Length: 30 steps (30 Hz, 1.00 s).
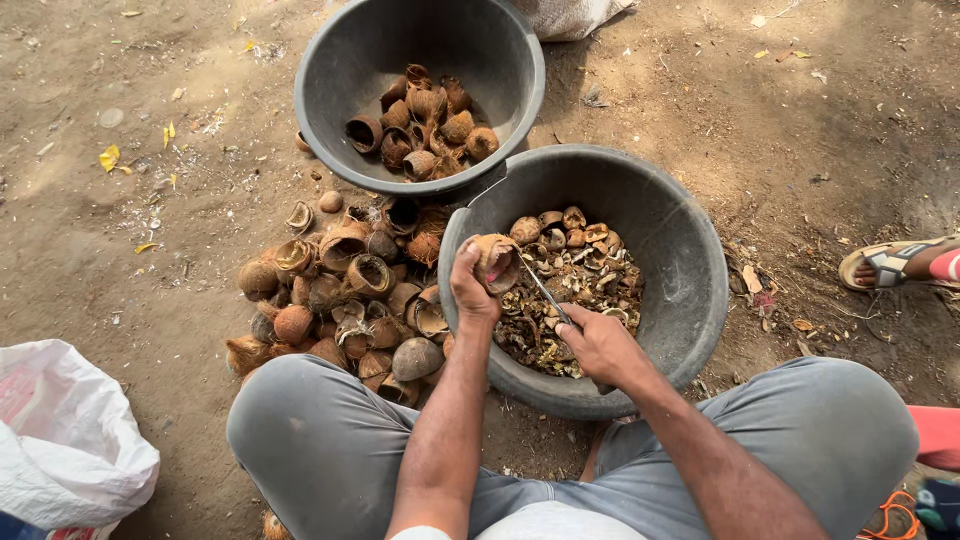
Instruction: The person sits on the ground and uses a knife to peel the husk off coconuts. They hold each coconut in one hand and scrape away the outer layer with the knife, placing the peeled husks into a nearby bucket.
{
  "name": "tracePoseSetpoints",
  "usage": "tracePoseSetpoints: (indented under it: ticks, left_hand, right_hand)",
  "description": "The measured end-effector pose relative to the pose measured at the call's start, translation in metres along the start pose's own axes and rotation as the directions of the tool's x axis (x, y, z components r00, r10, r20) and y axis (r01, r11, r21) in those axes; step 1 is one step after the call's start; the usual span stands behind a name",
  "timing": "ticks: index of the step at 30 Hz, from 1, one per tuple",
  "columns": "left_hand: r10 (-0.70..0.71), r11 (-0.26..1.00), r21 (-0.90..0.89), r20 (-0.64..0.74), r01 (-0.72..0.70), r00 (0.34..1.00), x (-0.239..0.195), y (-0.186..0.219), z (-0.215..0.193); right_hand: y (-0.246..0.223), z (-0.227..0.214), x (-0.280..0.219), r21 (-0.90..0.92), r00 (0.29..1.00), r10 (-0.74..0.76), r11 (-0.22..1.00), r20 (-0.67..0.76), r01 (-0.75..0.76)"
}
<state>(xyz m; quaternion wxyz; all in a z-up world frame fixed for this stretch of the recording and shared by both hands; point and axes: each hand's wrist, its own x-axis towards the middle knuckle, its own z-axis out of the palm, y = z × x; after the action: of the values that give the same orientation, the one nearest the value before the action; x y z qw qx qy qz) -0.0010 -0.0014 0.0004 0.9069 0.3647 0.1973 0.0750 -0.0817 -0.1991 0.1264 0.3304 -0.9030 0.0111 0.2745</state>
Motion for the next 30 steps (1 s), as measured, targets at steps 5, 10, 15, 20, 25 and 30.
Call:
tracePoseSetpoints:
  ticks: [5, 10, 15, 20, 25, 30]
  left_hand:
    - [-0.083, 0.996, 0.025, 0.112, 0.081, 0.99, -0.001, 0.007, -0.006]
    - [-0.156, 0.982, 0.13, 0.175, 0.134, 0.972, 0.008, 0.018, -0.016]
    - [-0.303, 0.947, 0.112, -0.011, 0.302, 0.953, 0.025, 0.013, -0.025]
    - [-0.19, 0.946, 0.249, -0.093, 0.207, 0.977, 0.029, 0.003, -0.023]
    - [0.076, 0.906, 0.418, -0.001, -0.069, 0.997, 0.029, -0.004, -0.025]
    - [0.252, 0.828, 0.484, 0.131, -0.284, 0.959, 0.025, -0.011, -0.026]
  right_hand:
    - [-0.005, -0.007, 0.002, 0.278, 0.975, 0.139, 0.943, 0.173, -0.184]
    - [0.002, -0.013, 0.01, 0.21, 0.98, 0.068, 0.972, 0.185, -0.107]
    - [0.008, -0.008, 0.018, -0.071, 0.995, 0.004, 0.997, 0.104, 0.004]
    - [0.023, -0.012, 0.023, -0.142, 0.989, 0.083, 0.988, 0.123, -0.065]
    - [0.031, -0.019, 0.017, -0.43, 0.992, -0.104, 0.894, 0.077, 0.127]
    - [0.03, -0.025, 0.008, -0.371, 0.999, -0.023, 0.928, 0.04, 0.036]
